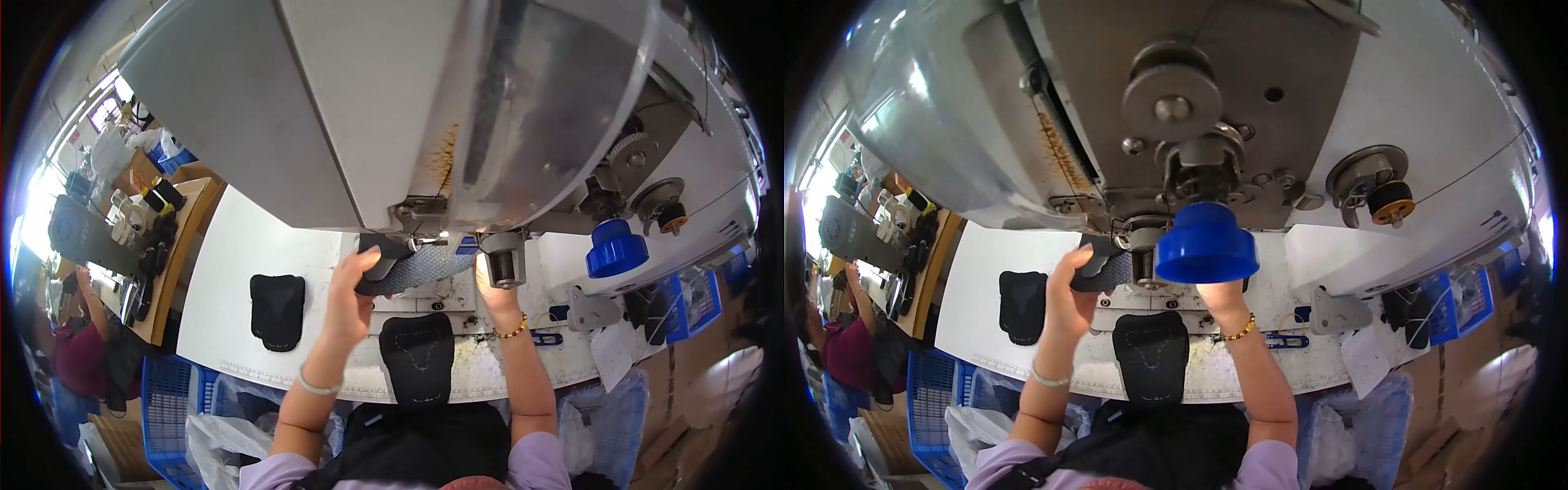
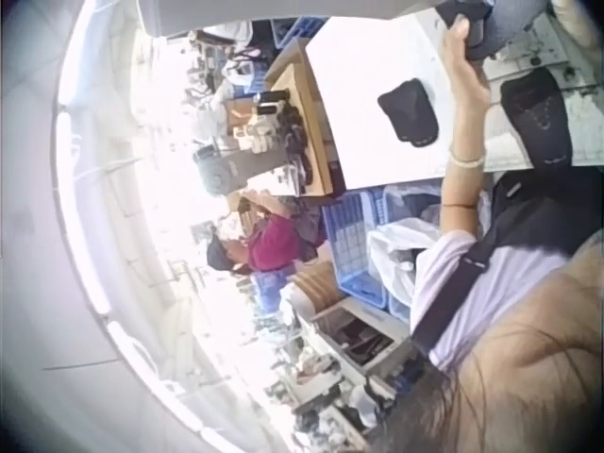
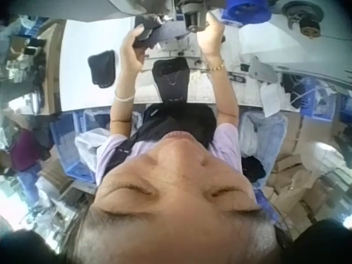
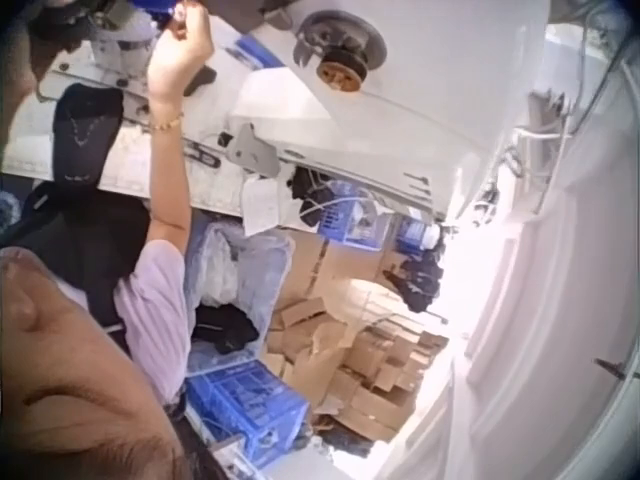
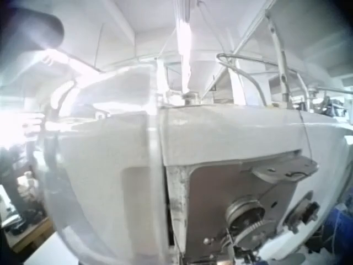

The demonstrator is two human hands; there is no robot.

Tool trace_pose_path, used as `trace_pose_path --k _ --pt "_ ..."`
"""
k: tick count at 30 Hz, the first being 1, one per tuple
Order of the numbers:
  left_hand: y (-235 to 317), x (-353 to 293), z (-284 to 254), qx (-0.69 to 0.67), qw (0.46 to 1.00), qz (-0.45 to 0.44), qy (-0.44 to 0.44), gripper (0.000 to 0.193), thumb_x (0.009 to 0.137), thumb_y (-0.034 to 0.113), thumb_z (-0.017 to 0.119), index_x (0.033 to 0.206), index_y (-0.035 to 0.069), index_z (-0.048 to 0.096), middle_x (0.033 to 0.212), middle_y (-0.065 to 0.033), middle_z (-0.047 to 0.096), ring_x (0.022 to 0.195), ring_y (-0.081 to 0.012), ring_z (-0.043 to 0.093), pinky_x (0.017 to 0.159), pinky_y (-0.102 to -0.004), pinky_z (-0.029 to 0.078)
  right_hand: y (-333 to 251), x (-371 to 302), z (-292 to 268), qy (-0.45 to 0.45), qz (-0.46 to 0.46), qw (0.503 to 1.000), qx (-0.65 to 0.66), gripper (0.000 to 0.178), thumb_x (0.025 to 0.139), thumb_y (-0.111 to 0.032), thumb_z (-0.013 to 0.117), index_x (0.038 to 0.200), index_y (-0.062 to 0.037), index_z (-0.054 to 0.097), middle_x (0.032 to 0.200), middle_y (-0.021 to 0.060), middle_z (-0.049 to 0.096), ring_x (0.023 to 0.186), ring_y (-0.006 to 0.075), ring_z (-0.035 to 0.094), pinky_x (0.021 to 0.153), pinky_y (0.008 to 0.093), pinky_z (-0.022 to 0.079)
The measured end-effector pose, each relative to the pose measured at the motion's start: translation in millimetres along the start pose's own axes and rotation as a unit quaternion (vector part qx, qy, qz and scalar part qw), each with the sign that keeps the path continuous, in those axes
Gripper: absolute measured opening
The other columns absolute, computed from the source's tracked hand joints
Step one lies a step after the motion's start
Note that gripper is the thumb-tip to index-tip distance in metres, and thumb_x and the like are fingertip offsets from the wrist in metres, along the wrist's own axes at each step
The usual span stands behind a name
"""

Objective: Sew together various components of a shoe using an industrial sewing machine.

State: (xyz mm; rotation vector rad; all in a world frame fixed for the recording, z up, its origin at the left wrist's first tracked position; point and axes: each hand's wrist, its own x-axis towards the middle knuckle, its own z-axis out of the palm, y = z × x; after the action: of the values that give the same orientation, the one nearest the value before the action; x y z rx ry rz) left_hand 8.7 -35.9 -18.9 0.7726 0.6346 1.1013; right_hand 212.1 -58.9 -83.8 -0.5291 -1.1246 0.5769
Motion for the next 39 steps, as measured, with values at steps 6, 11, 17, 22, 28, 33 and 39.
trace_pose_path --k 6,11,17,22,28,33,39 --pt "32 31 -3 0.151 0.979 -0.054 -0.128 0.023 0.079 0.003 0.064 0.101 -0.002 0.059 0.092 -0.0084 0.063 0.081 -0.0138 0.062 0.072 -0.0249 0.05 -1 -1 2 0.087 0.032 0.978 -0.189 0.036 0.08 -0.001 0.067 0.113 -0.0026 0.053 0.107 0.0071 0.06 0.094 0.0176 0.058 0.082 0.0303 0.049" --pt "17 21 3 0.039 0.991 -0.008 -0.125 0.02 0.078 0.001 0.065 0.097 -0.001 0.061 0.093 -0.007 0.063 0.08 -0.013 0.061 0.073 -0.0243 0.05 -11 -7 2 0.206 0.063 0.934 -0.284 0.012 0.085 -0.006 0.064 0.093 -0.0005 0.058 0.084 0.0021 0.058 0.08 0.0133 0.055 0.073 0.0274 0.045" --pt "0 2 15 0.068 0.987 0.087 -0.116 0.013 0.08 0.005 0.063 0.091 0.0 0.06 0.083 -0.0017 0.06 0.073 -0.009 0.055 0.067 -0.0225 0.044 -8 -15 -7 0.12 -0.043 0.918 -0.377 0.02 0.083 -0.002 0.064 0.1 -0.0034 0.053 0.082 0.001 0.054 0.061 0.0059 0.041 0.051 0.018 0.032" --pt "-13 -11 26 0.079 0.983 0.165 -0.007 0.01 0.079 0.004 0.062 0.088 0.001 0.059 0.083 -0.0011 0.058 0.075 -0.0088 0.054 0.069 -0.023 0.043 -32 -4 18 -0.032 -0.246 0.82 -0.516 0.021 0.072 0.003 0.066 0.088 -0.003 0.054 0.073 0.0074 0.053 0.06 0.0182 0.052 0.055 0.0281 0.043" --pt "-21 -14 40 0.101 0.97 0.218 0.042 0.009 0.082 0.005 0.061 0.089 -0.001 0.061 0.083 -0.0005 0.06 0.075 -0.008 0.053 0.069 -0.0225 0.043 -39 -15 32 -0.103 -0.291 0.833 -0.46 0.033 0.073 -0.002 0.069 0.101 -0.0005 0.052 0.104 0.0153 0.057 0.088 0.0267 0.059 0.072 0.0321 0.052" --pt "-14 -12 32 0.109 0.977 0.182 0.002 0.012 0.083 0.009 0.06 0.09 -0.001 0.061 0.083 -0.0004 0.06 0.076 -0.0078 0.053 0.07 -0.023 0.043 -37 -15 40 -0.11 -0.238 0.875 -0.406 0.036 0.075 -0.01 0.073 0.103 -0.0004 0.054 0.103 0.0146 0.059 0.092 0.0256 0.06 0.077 0.0323 0.051" --pt "12 -13 21 0.127 0.991 -0.005 -0.036 0.007 0.082 0.007 0.058 0.087 0.002 0.059 0.076 0.001 0.057 0.067 -0.0066 0.051 0.062 -0.0201 0.042 -45 -13 43 -0.108 -0.207 0.882 -0.409 0.021 0.077 -0.002 0.068 0.097 -0.0035 0.062 0.099 0.0087 0.063 0.092 0.0231 0.06 0.081 0.0313 0.05"
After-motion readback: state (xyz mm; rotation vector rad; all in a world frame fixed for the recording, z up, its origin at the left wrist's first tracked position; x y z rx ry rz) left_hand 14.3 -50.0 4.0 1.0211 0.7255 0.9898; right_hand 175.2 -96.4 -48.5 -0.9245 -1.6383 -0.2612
